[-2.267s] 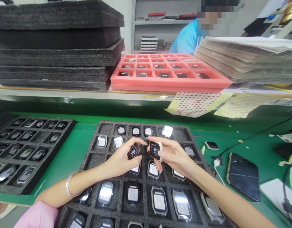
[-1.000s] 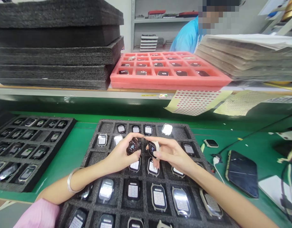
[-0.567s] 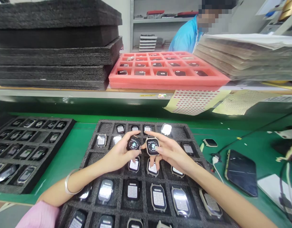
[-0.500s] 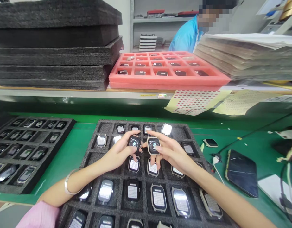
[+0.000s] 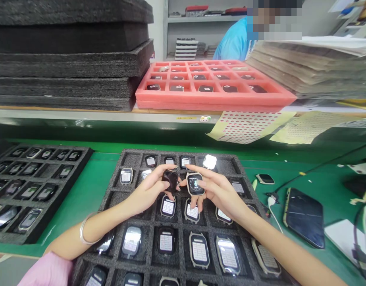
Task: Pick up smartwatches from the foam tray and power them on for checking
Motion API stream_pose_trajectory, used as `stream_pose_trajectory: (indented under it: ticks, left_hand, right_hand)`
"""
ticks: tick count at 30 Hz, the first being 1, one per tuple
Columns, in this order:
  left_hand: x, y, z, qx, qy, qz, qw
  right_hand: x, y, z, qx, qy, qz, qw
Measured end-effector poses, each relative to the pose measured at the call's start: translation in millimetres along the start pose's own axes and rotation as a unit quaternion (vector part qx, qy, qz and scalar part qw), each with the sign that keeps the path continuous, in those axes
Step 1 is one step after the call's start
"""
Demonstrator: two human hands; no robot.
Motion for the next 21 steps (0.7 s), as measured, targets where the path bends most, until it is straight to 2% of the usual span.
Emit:
stream_pose_trajectory:
  ticks: [9,16,21]
  left_hand:
    - [0.3,1.7,-2.3,-0.047,-0.006,-0.024,0.999]
    - [-1.3,-1.4,4.6,-0.233,0.018,-0.064,0.97]
    - [1.4,5.3,-2.7,-0.264,-0.005,-0.081,0.961]
  right_hand:
    - [0.1,2.1,1.8,0.055,-0.008,0.023,0.998]
    - [-1.2,2.9,-3.9,0.054,-0.064,0.04,0.996]
    - [-0.2,4.7,-5.0,0.098,-0.073,0.035,0.992]
Point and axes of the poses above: each hand's wrist, its own x-axis away from the middle knuckle, its own z-axis out of the back of the hand, y = z × x, the point moved 7 cm from there along -x, towards the middle knuckle, and after that the axes turned 2 degrees about x, right-handed, at the moved point
